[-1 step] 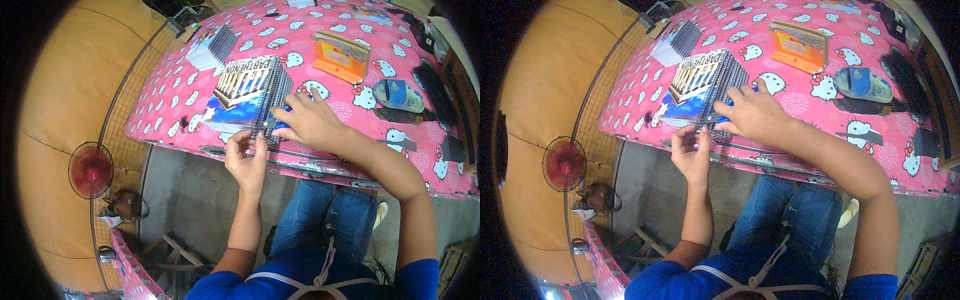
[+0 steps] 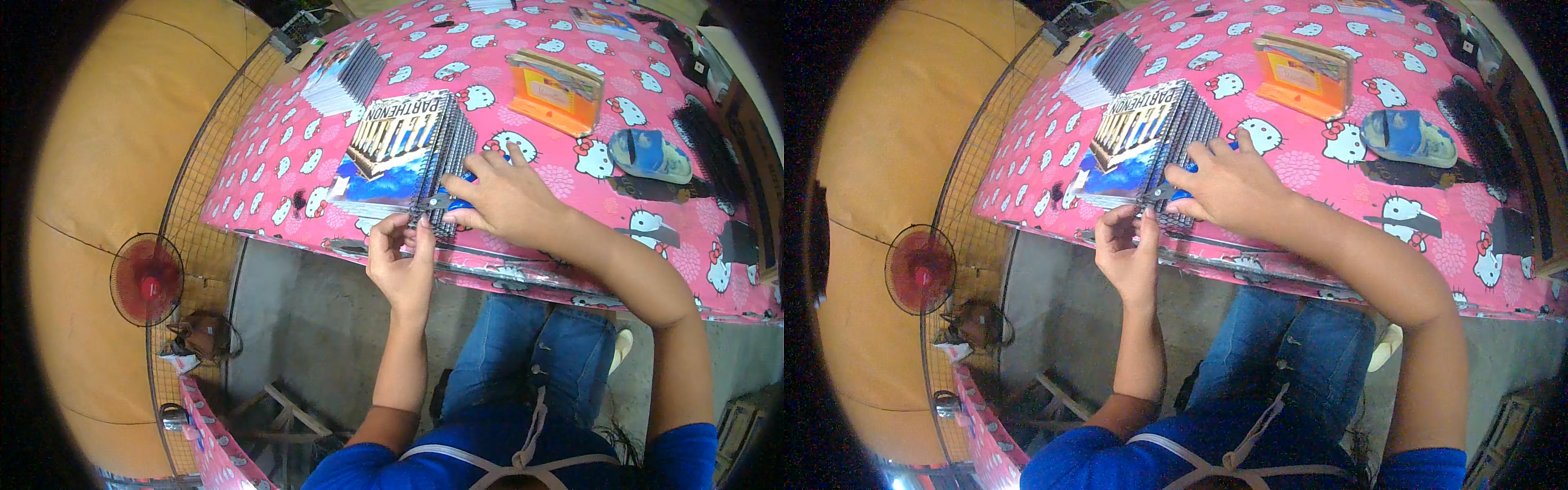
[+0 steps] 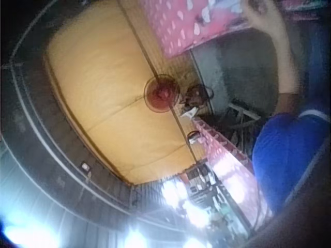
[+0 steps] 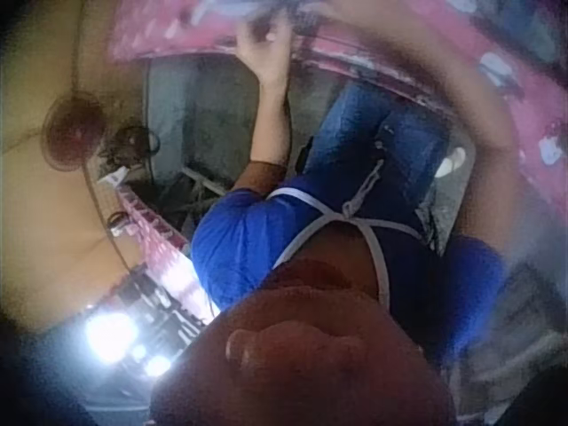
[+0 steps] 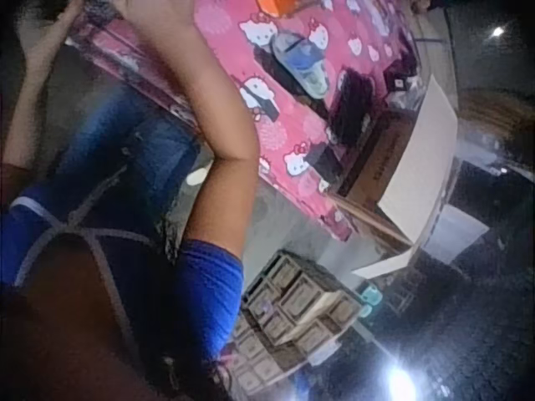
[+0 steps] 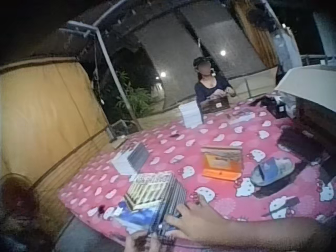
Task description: The person assembles spiral notebooks by threading metal coils through pre-punched holes and using blue-handled pliers to trim the ends of the wire.
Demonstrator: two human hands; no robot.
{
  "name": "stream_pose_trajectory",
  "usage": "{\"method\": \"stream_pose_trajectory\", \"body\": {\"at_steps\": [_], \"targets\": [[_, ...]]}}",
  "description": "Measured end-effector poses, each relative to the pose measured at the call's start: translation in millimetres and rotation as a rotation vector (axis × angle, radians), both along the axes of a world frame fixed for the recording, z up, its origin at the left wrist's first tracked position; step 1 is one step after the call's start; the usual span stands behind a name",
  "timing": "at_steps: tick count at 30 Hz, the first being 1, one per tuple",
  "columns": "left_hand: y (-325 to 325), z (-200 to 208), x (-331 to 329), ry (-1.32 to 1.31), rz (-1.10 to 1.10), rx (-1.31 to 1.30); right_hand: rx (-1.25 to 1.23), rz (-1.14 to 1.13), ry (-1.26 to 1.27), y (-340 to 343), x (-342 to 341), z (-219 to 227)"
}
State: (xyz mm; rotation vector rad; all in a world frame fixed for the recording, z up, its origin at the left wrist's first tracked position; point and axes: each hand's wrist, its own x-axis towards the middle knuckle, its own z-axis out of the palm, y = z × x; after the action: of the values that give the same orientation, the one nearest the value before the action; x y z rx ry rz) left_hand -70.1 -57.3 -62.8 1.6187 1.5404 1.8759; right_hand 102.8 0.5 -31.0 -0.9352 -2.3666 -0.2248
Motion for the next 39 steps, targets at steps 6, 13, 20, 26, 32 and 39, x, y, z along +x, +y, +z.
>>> {"method": "stream_pose_trajectory", "body": {"at_steps": [6,13,20,26,32,39], "targets": [[1,4,3,-0.042,-0.039,0.019,-0.165,0.064,-0.009,4,5,8],[4,0,3,-0.069,-0.049,0.055,0.03,0.038,-0.001,8,5,5],[2,2,3,-0.066,-0.047,0.045,-0.08,0.048,-0.037,12,6,11],[4,1,2,-0.077,-0.043,0.008,-0.299,-0.038,-0.128,15,1,18],[4,5,2,-0.392,-0.163,-0.02,-0.192,-0.063,-0.066,10,13,5],[3,9,3,-0.301,-0.193,-0.103,-0.017,-0.032,0.025,16,4,-6]]}}
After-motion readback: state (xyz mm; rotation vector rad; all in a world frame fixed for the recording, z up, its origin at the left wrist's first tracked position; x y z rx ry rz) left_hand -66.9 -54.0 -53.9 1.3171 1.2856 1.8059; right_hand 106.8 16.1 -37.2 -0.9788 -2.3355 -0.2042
